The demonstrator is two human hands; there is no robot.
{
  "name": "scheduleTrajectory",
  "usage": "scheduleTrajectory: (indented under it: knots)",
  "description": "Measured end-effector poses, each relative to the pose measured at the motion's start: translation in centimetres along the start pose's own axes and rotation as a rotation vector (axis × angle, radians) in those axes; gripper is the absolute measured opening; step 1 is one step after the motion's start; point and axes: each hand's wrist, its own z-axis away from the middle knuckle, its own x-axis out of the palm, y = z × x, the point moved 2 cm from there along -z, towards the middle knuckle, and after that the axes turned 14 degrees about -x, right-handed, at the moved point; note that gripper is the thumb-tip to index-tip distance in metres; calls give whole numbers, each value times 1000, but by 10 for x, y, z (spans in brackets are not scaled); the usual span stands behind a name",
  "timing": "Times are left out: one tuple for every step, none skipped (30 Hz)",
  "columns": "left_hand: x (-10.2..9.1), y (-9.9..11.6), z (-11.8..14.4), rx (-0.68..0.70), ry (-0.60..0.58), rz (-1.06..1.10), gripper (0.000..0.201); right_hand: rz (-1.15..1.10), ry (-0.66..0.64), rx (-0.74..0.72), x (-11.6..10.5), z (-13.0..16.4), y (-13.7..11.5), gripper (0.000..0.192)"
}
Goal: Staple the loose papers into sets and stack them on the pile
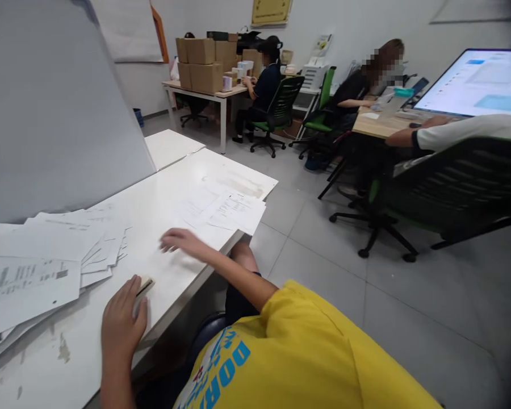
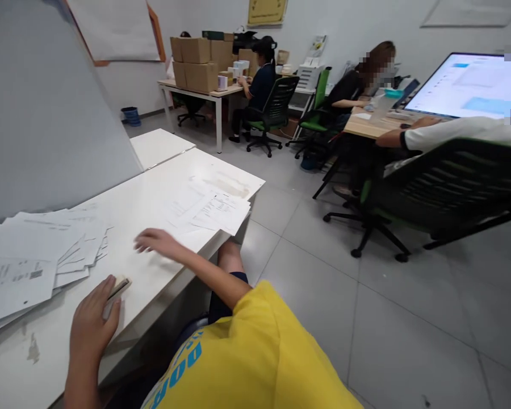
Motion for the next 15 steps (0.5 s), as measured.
scheduleTrajectory:
  knots:
    - [0,0,-1,4,5,-5,66,46,28,32,-25,10,9,31]
    - [0,0,-1,5,8,-9,68,125,63,76,-51,21,18,30]
    - [0,1,-2,3,7,-12,69,222,106,126,-78,31,26,28]
    - [-1,2,-2,2,1,-13,70,358,146,185,-105,40,32,31]
    - [-1,3,-3,0,-4,-9,70,450,152,224,-127,45,38,34]
    - [-1,4,-3,-5,-10,-1,70,518,145,233,-143,47,41,36]
    - [-2,6,-3,-17,-13,10,70,554,108,216,-152,44,43,40]
    - [-2,7,-3,-37,-13,25,71,570,50,182,-153,38,43,44]
    - [-3,9,-3,-62,-13,39,71,578,-21,141,-147,29,43,51]
    - [-3,10,-3,-90,-16,49,71,586,-101,105,-134,18,43,60]
    - [-4,11,-3,-119,-21,57,72,601,-179,84,-117,6,43,71]
    - [-4,13,-3,-146,-24,62,72,620,-245,80,-98,-4,44,83]
    - [-4,14,-3,-166,-27,66,72,637,-297,86,-79,-13,46,91]
    - [-5,15,-3,-181,-30,68,71,650,-331,96,-62,-19,48,96]
    - [-5,15,-3,-193,-31,68,71,655,-353,109,-48,-24,51,98]
